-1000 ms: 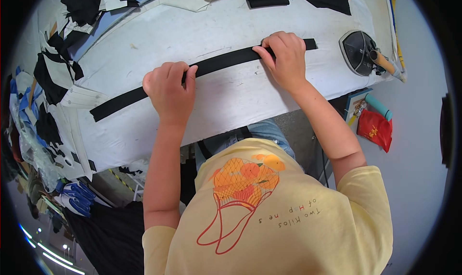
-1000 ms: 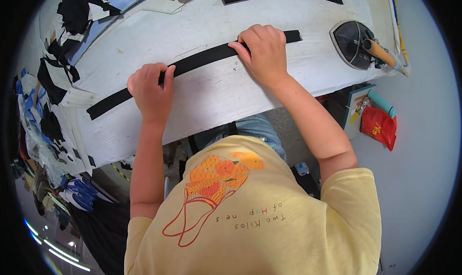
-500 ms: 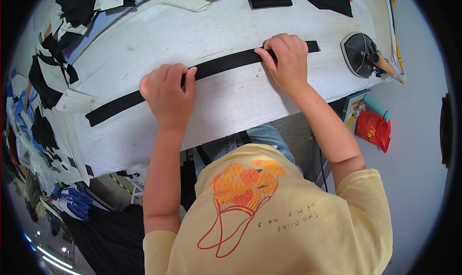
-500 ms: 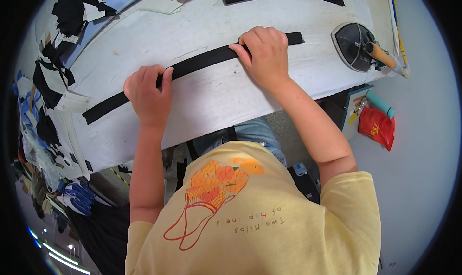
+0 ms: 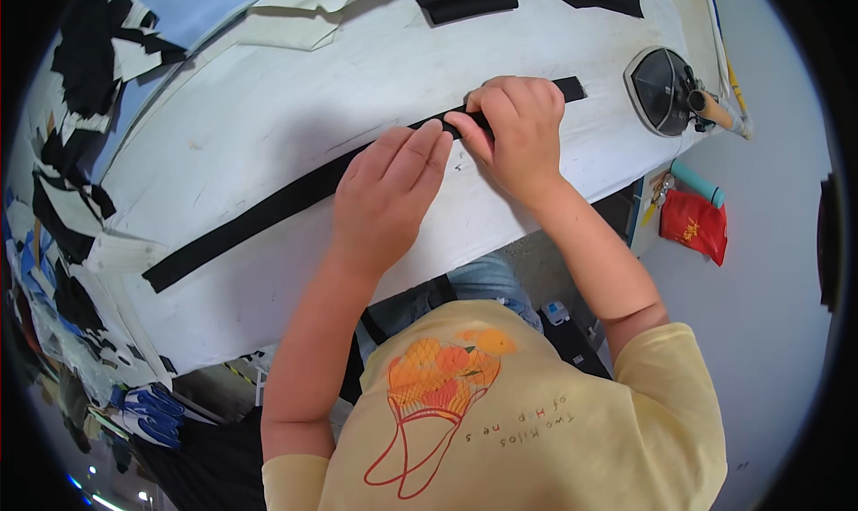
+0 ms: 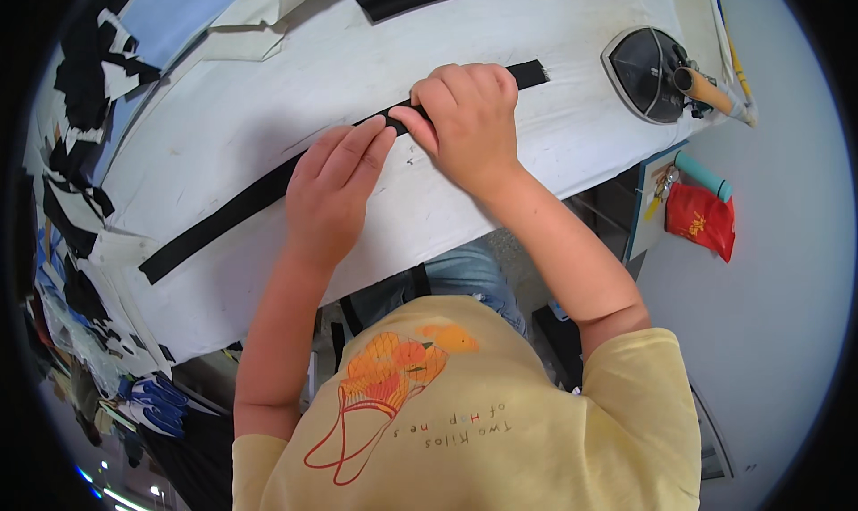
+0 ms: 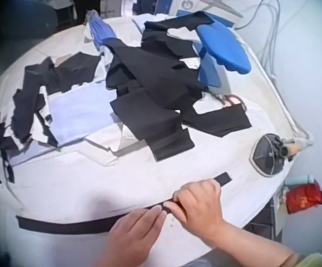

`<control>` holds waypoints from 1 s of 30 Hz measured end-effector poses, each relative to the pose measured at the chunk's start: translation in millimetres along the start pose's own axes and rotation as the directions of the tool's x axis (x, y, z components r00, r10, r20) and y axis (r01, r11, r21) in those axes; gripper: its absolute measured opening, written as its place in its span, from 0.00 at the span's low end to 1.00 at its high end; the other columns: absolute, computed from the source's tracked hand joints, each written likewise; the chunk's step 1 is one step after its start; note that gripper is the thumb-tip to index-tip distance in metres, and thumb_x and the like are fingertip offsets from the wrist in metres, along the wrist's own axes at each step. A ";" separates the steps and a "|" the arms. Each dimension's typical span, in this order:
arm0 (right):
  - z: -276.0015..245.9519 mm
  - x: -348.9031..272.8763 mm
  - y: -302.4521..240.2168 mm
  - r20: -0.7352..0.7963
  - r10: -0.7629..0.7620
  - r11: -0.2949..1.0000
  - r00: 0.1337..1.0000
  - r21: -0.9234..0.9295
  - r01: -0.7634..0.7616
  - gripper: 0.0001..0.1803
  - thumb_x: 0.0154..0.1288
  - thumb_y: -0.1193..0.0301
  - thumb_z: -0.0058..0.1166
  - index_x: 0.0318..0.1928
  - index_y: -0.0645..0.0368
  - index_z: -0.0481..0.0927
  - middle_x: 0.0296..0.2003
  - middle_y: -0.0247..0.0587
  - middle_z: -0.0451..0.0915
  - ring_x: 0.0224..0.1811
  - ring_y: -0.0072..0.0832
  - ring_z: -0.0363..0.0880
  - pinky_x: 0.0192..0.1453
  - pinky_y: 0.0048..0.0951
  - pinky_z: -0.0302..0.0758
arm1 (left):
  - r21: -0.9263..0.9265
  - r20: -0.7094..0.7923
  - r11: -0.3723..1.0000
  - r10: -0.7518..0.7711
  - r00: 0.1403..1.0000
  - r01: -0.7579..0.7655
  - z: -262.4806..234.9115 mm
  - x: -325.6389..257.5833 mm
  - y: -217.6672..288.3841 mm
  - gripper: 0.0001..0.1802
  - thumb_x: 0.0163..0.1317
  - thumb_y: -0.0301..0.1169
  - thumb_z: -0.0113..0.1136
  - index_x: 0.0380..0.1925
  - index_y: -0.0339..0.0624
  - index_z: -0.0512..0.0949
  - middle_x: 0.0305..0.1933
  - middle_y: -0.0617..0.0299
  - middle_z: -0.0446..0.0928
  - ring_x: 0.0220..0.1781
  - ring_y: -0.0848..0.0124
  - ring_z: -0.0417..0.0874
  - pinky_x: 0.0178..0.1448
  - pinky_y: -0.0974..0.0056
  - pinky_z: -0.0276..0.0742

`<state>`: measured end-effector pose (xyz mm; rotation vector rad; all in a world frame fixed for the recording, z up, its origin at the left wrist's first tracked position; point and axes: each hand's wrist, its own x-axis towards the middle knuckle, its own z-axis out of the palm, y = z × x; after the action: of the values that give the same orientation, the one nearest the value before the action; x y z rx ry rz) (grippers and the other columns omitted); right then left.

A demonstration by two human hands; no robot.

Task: Ironing and preparing strips of black fabric for sewing.

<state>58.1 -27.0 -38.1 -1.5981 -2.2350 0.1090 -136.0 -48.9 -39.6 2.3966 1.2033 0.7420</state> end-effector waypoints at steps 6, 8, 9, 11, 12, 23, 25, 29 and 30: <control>-16.1 -11.5 27.1 0.031 0.111 0.994 0.993 -0.012 -0.110 0.11 0.59 0.58 0.63 0.33 0.49 0.78 0.35 0.29 0.76 0.46 0.33 0.70 0.66 0.46 0.56 | 0.085 -0.021 0.996 -0.009 1.000 0.011 12.7 0.5 0.1 0.17 0.54 0.27 0.57 0.44 0.44 0.84 0.52 0.67 0.79 0.50 0.70 0.79 0.48 0.67 0.76; -19.3 -17.1 37.5 0.025 0.148 0.989 0.989 -0.003 -0.148 0.10 0.60 0.60 0.63 0.33 0.50 0.78 0.35 0.29 0.76 0.47 0.33 0.70 0.69 0.49 0.54 | 0.101 -0.015 0.995 -0.004 1.000 0.006 12.3 2.2 1.4 0.17 0.53 0.27 0.57 0.44 0.44 0.84 0.51 0.67 0.80 0.49 0.70 0.79 0.47 0.67 0.76; -19.7 -18.7 41.7 0.018 0.166 0.986 0.986 -0.007 -0.166 0.10 0.60 0.61 0.63 0.33 0.50 0.78 0.36 0.29 0.76 0.47 0.34 0.70 0.68 0.49 0.55 | 0.124 -0.007 0.992 0.000 1.000 0.001 12.2 3.4 1.9 0.17 0.53 0.27 0.57 0.45 0.44 0.84 0.51 0.67 0.80 0.48 0.70 0.79 0.46 0.67 0.76; -21.0 -19.6 45.3 0.013 0.188 0.982 0.982 -0.014 -0.187 0.09 0.60 0.62 0.63 0.34 0.50 0.79 0.36 0.29 0.76 0.47 0.34 0.70 0.68 0.49 0.55 | 0.143 0.002 0.990 0.006 1.000 -0.006 11.0 5.2 3.4 0.18 0.53 0.27 0.57 0.45 0.45 0.84 0.50 0.67 0.80 0.47 0.70 0.79 0.46 0.67 0.75; -20.9 -18.9 44.9 0.011 0.194 0.981 0.981 -0.004 -0.194 0.09 0.59 0.62 0.64 0.34 0.50 0.79 0.36 0.30 0.76 0.47 0.34 0.70 0.68 0.49 0.56 | 0.193 0.001 0.981 0.012 1.000 -0.012 11.0 6.0 4.0 0.18 0.53 0.27 0.58 0.46 0.46 0.84 0.50 0.66 0.79 0.47 0.70 0.79 0.45 0.67 0.75; -18.7 -17.1 44.2 0.013 0.207 0.978 0.978 -0.005 -0.207 0.09 0.58 0.63 0.66 0.33 0.50 0.78 0.35 0.30 0.75 0.47 0.34 0.70 0.67 0.49 0.57 | 0.347 0.079 0.938 -0.028 0.997 -0.001 16.8 11.0 9.3 0.31 0.54 0.25 0.55 0.60 0.58 0.77 0.44 0.68 0.71 0.44 0.70 0.74 0.44 0.68 0.73; -19.9 -16.4 43.7 0.021 0.205 0.979 0.978 -0.020 -0.205 0.10 0.57 0.63 0.66 0.33 0.50 0.78 0.35 0.30 0.75 0.47 0.34 0.70 0.67 0.49 0.57 | 0.350 0.100 0.937 -0.037 0.994 0.000 16.8 13.0 9.2 0.31 0.53 0.25 0.55 0.60 0.58 0.77 0.43 0.68 0.70 0.43 0.70 0.74 0.42 0.68 0.73; -21.3 -15.4 43.7 0.024 0.206 0.978 0.978 -0.038 -0.206 0.10 0.57 0.63 0.66 0.33 0.50 0.78 0.35 0.30 0.75 0.46 0.35 0.70 0.67 0.49 0.56 | 0.346 0.087 0.938 -0.030 0.996 -0.002 19.6 12.6 8.4 0.31 0.53 0.25 0.55 0.60 0.58 0.77 0.43 0.68 0.70 0.43 0.70 0.74 0.41 0.68 0.73; -22.5 -15.0 44.2 0.018 0.209 0.977 0.978 -0.057 -0.208 0.11 0.56 0.62 0.67 0.33 0.51 0.78 0.35 0.31 0.75 0.46 0.35 0.70 0.65 0.47 0.57 | 0.348 0.083 0.938 -0.036 0.996 0.005 19.8 12.5 8.7 0.31 0.53 0.25 0.55 0.60 0.58 0.78 0.43 0.68 0.70 0.43 0.70 0.74 0.42 0.68 0.73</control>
<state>109.7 -29.2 -33.9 -1.8672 -2.0982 0.1255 -112.4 -45.2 -47.2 2.6590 1.4202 0.4375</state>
